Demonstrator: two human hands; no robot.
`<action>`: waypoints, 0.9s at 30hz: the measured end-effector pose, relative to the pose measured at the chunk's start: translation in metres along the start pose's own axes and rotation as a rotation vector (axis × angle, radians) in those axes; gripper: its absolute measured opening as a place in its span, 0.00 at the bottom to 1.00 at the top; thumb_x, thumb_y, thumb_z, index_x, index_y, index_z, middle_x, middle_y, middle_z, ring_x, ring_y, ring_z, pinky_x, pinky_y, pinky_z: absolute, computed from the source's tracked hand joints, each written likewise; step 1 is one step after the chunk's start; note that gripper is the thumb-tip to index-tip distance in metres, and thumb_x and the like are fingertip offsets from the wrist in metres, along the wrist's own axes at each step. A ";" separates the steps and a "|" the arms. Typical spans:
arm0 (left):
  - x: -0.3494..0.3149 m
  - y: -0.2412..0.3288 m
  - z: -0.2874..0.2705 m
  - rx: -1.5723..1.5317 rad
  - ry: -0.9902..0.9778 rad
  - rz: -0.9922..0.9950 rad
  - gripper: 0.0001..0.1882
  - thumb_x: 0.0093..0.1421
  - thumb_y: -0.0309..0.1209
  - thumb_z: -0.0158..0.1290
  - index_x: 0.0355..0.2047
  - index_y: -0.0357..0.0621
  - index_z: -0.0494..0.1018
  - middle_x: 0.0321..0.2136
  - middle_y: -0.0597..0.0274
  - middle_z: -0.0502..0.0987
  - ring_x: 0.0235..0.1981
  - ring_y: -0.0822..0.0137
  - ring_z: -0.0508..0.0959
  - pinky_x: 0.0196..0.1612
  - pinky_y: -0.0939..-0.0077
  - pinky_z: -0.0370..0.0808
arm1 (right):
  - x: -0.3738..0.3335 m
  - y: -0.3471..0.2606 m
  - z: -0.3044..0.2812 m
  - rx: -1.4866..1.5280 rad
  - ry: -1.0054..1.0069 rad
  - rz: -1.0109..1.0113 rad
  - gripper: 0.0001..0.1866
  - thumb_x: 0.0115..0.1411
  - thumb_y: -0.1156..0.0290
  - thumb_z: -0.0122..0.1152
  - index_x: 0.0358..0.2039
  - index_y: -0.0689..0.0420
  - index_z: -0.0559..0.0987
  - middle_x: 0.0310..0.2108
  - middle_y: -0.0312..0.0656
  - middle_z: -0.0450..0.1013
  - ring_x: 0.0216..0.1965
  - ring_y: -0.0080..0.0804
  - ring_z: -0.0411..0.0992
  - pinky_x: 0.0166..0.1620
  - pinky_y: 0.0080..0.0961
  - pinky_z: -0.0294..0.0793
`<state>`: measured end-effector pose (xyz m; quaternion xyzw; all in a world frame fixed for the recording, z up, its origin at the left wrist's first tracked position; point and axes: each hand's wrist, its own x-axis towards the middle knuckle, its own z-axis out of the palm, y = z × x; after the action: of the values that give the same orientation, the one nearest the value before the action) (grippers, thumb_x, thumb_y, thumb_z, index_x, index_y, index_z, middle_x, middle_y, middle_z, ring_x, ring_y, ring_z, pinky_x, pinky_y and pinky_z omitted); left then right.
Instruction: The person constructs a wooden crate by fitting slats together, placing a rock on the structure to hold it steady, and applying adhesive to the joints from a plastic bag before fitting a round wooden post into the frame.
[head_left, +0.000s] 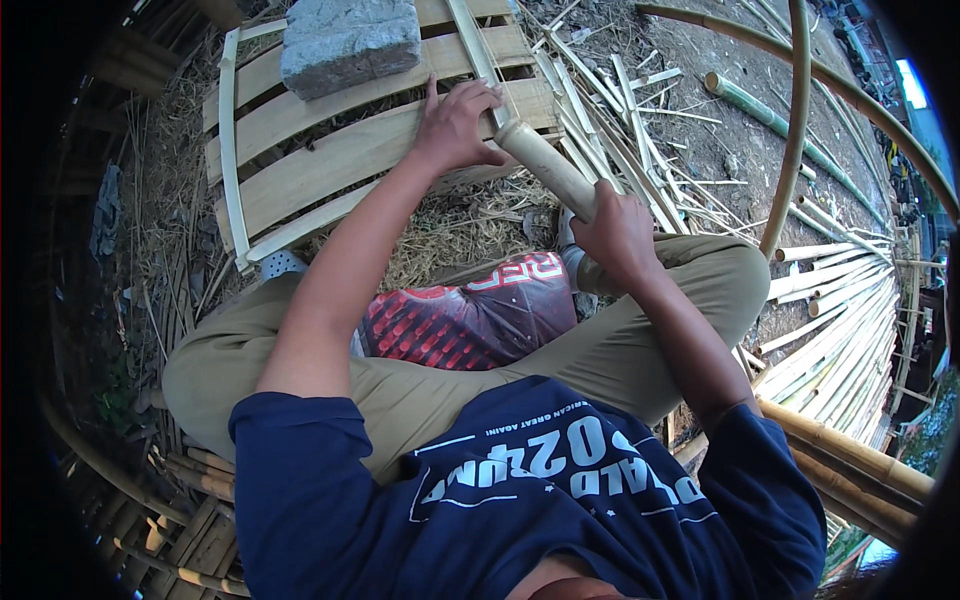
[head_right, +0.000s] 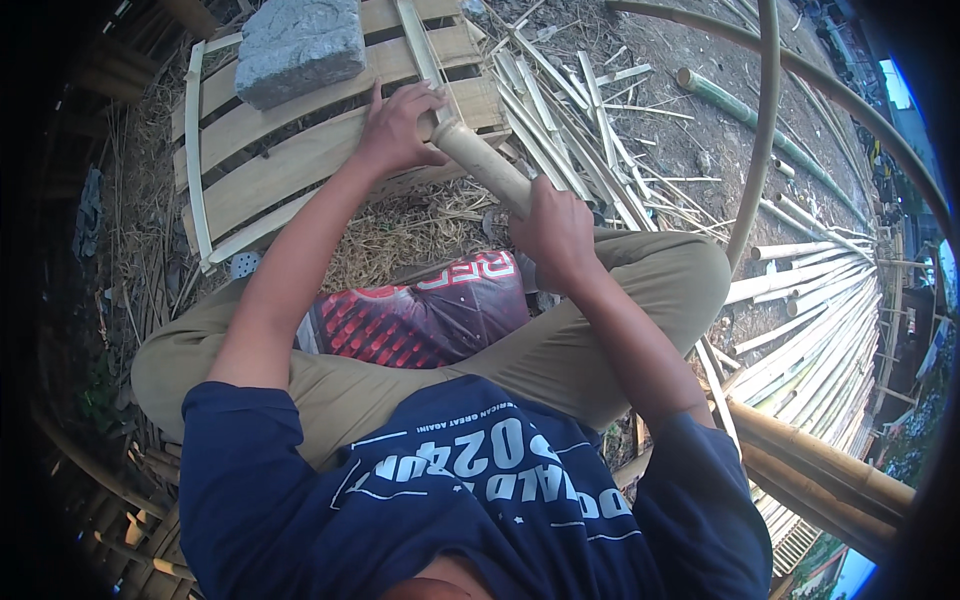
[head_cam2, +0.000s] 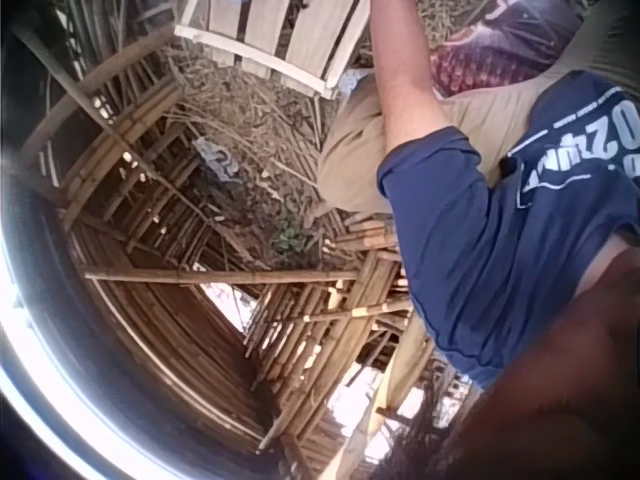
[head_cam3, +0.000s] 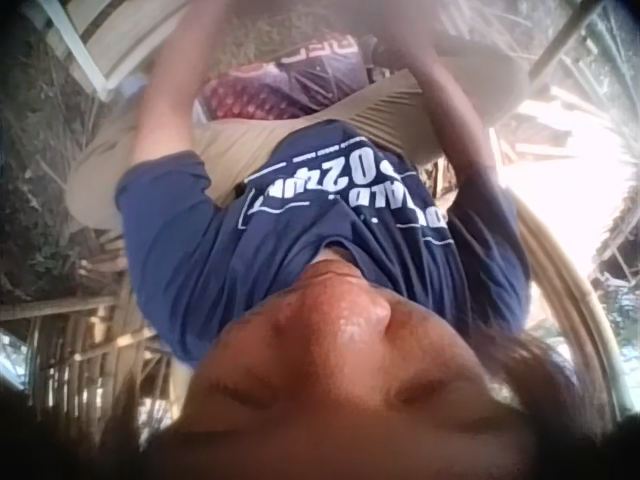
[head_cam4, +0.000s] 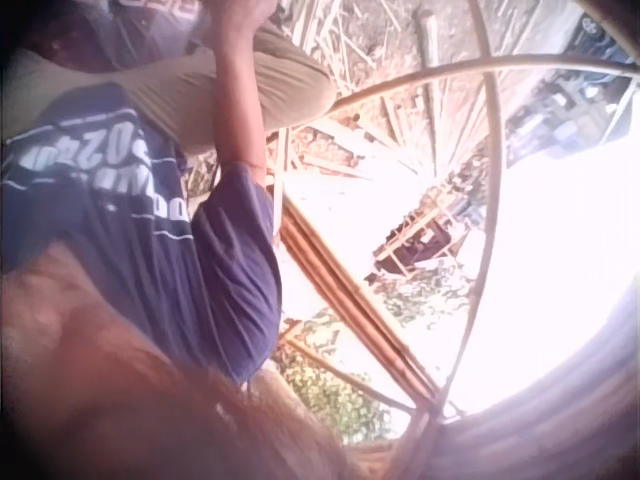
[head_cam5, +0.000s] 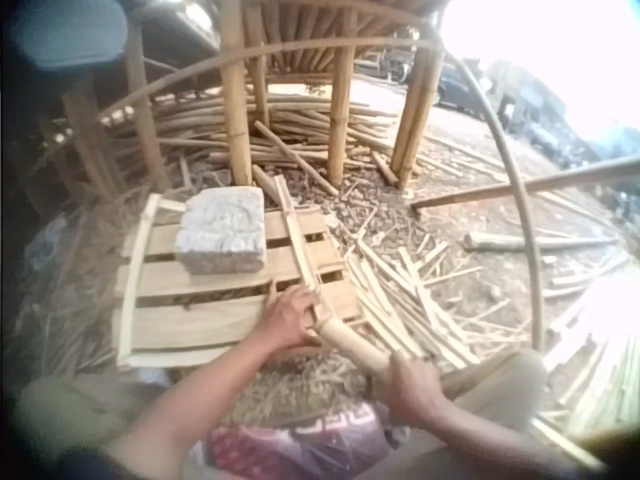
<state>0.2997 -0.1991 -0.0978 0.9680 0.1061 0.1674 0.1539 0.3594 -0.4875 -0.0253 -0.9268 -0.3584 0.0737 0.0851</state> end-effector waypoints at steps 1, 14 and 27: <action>0.003 -0.004 -0.004 0.013 0.011 0.003 0.49 0.34 0.61 0.74 0.57 0.57 0.77 0.66 0.64 0.72 0.72 0.64 0.65 0.76 0.26 0.38 | 0.001 -0.011 -0.008 0.005 0.014 -0.009 0.22 0.50 0.60 0.75 0.39 0.61 0.78 0.28 0.57 0.80 0.33 0.61 0.80 0.38 0.52 0.79; -0.002 -0.001 0.001 -0.037 0.040 0.017 0.55 0.33 0.61 0.74 0.63 0.54 0.74 0.64 0.62 0.72 0.71 0.64 0.66 0.76 0.28 0.38 | -0.006 -0.018 -0.026 0.033 0.082 -0.026 0.21 0.51 0.62 0.73 0.38 0.61 0.74 0.26 0.58 0.79 0.32 0.62 0.80 0.38 0.53 0.78; 0.004 0.001 -0.002 -0.068 -0.006 0.017 0.50 0.32 0.61 0.75 0.57 0.55 0.77 0.64 0.63 0.73 0.71 0.62 0.65 0.77 0.29 0.38 | 0.005 -0.005 -0.014 -0.038 -0.055 -0.012 0.20 0.50 0.64 0.72 0.37 0.62 0.75 0.27 0.59 0.79 0.32 0.63 0.80 0.40 0.53 0.79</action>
<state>0.3022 -0.1982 -0.0944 0.9636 0.0917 0.1693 0.1854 0.3623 -0.4815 -0.0113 -0.9237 -0.3673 0.0919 0.0580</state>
